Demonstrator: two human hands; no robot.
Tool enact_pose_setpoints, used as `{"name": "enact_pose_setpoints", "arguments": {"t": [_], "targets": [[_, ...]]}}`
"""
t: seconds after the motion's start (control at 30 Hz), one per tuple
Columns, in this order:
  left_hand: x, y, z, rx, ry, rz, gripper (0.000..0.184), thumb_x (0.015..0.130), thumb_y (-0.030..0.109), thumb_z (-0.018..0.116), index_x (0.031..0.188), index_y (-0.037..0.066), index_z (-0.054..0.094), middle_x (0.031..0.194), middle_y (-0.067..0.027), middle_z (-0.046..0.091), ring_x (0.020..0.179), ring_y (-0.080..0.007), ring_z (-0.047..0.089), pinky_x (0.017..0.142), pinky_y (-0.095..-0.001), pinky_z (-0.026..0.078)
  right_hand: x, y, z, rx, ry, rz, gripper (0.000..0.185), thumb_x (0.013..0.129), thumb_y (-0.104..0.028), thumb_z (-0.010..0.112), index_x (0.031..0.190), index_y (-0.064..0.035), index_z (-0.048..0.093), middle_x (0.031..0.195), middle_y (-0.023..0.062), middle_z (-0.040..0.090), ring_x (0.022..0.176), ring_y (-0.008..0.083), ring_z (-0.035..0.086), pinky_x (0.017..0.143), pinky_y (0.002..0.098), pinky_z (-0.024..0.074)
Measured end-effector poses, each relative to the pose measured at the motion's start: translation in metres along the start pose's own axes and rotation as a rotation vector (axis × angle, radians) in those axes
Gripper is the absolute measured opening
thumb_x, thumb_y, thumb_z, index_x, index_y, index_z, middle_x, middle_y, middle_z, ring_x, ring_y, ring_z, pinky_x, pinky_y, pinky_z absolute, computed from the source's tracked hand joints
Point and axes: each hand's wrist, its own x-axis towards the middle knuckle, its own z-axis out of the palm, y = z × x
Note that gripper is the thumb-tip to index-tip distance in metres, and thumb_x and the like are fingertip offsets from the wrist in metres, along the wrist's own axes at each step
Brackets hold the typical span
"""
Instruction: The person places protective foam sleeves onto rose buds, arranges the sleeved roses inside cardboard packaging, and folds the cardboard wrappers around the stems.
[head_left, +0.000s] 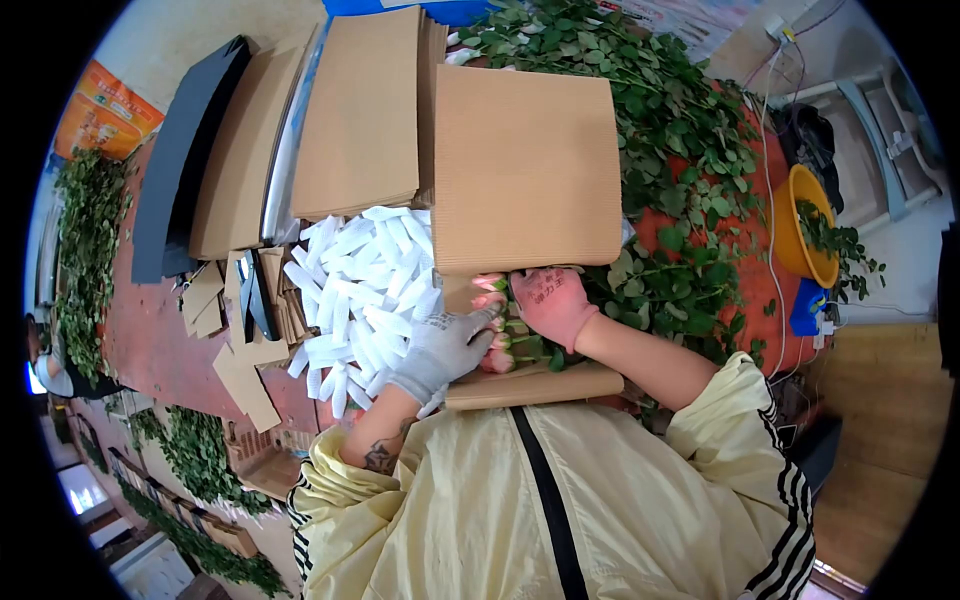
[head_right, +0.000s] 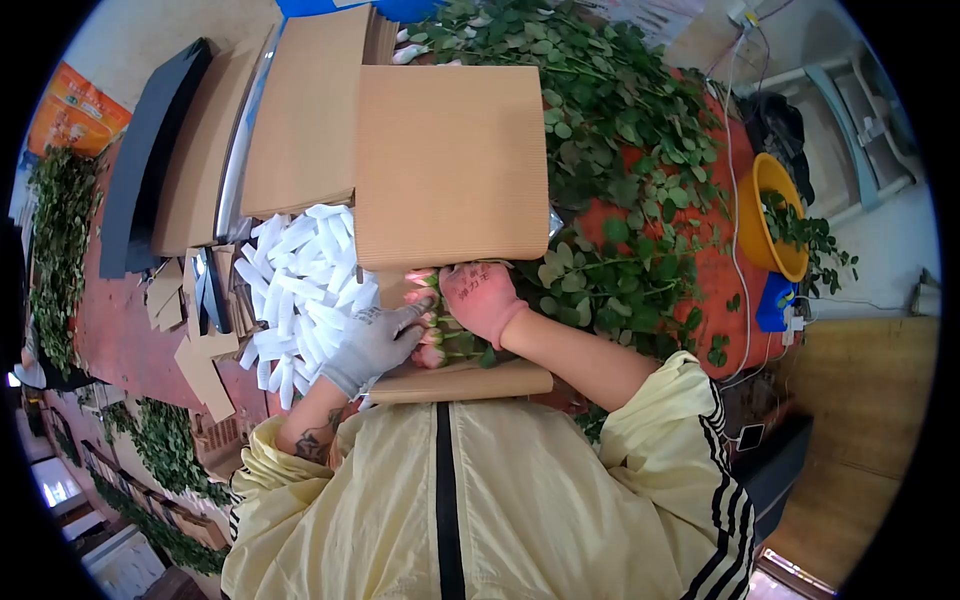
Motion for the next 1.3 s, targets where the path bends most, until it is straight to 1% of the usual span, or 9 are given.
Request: {"name": "enact_pose_setpoints", "arguments": {"t": [0.3,0.37,0.4,0.47,0.6,0.7,0.77,1.03,1.3], "targets": [[0.006,-0.009,0.001,-0.107,0.033,0.019,0.029,0.086,0.022,0.053,0.111,0.010,0.062,0.086,-0.0163,0.065,0.079,-0.0325,0.063,0.070,-0.0381,0.049,0.001,0.000,0.015,0.013,0.144,-0.055,0.036,0.076,-0.022,0.057,0.108,-0.0065,0.056,0.099,0.0130,0.063,0.077,0.0255,0.064,0.063,0.0376,0.0509],[0.011,-0.011,0.003,-0.131,0.091,0.065,0.027,0.086,0.023,0.054,0.107,0.010,0.064,0.085,-0.0156,0.065,0.078,-0.0322,0.063,0.069,-0.0385,0.049,0.001,-0.001,0.013,0.039,0.352,-0.033,0.039,0.075,-0.022,0.058,0.111,-0.0050,0.055,0.099,0.0134,0.063,0.080,0.0264,0.064,0.067,0.0378,0.0513],[0.014,-0.005,-0.004,-0.027,0.108,0.056,0.027,0.085,0.025,0.055,0.106,0.011,0.064,0.084,-0.0142,0.065,0.077,-0.0315,0.063,0.068,-0.0387,0.049,0.002,-0.002,0.009,0.040,0.349,-0.029,0.039,0.075,-0.022,0.058,0.111,-0.0050,0.055,0.099,0.0134,0.063,0.080,0.0264,0.064,0.067,0.0378,0.0513],[0.019,0.001,-0.010,0.076,0.113,0.057,0.026,0.085,0.026,0.056,0.105,0.011,0.065,0.083,-0.0129,0.066,0.076,-0.0308,0.063,0.067,-0.0390,0.049,0.001,-0.003,0.003,0.118,0.068,0.024,0.039,0.076,-0.022,0.058,0.111,-0.0037,0.055,0.101,0.0143,0.063,0.083,0.0264,0.063,0.070,0.0384,0.0513],[0.026,-0.009,-0.003,0.183,0.099,0.050,0.024,0.082,0.029,0.060,0.099,0.014,0.067,0.082,-0.0093,0.066,0.073,-0.0285,0.064,0.064,-0.0396,0.050,-0.004,0.004,0.009,0.097,0.134,-0.032,0.035,0.077,-0.023,0.058,0.108,-0.0061,0.057,0.102,0.0124,0.062,0.082,0.0253,0.063,0.066,0.0388,0.0509],[0.030,-0.015,0.002,0.154,0.173,0.091,0.024,0.083,0.033,0.058,0.098,0.018,0.068,0.082,-0.0092,0.067,0.073,-0.0275,0.064,0.064,-0.0395,0.050,-0.022,0.009,-0.017,0.337,0.109,-0.126,0.026,0.078,-0.024,0.057,0.100,-0.0108,0.059,0.097,0.0094,0.060,0.081,0.0250,0.062,0.061,0.0388,0.0493],[0.031,-0.015,0.002,0.138,0.193,0.103,0.025,0.084,0.037,0.056,0.100,0.022,0.068,0.084,-0.0095,0.067,0.073,-0.0268,0.065,0.065,-0.0394,0.051,-0.029,0.008,-0.024,0.261,-0.054,-0.246,0.019,0.078,-0.027,0.057,0.093,-0.0139,0.058,0.089,0.0072,0.058,0.074,0.0252,0.061,0.057,0.0390,0.0474],[0.035,-0.024,-0.012,-0.077,0.023,0.016,0.021,0.085,0.022,0.058,0.101,0.014,0.069,0.081,-0.0110,0.067,0.074,-0.0277,0.064,0.064,-0.0353,0.051,-0.027,0.008,-0.014,0.234,-0.058,-0.190,0.020,0.079,-0.030,0.056,0.088,-0.0120,0.054,0.083,0.0065,0.055,0.067,0.0221,0.061,0.052,0.0379,0.0449],[0.027,0.008,-0.028,0.108,0.002,0.015,0.028,0.083,0.029,0.060,0.106,0.015,0.067,0.084,-0.0116,0.067,0.077,-0.0286,0.064,0.065,-0.0364,0.050,-0.021,0.004,0.008,0.197,0.086,-0.311,0.017,0.076,-0.027,0.055,0.086,-0.0122,0.055,0.080,0.0040,0.053,0.067,0.0208,0.059,0.051,0.0367,0.0426]]}}
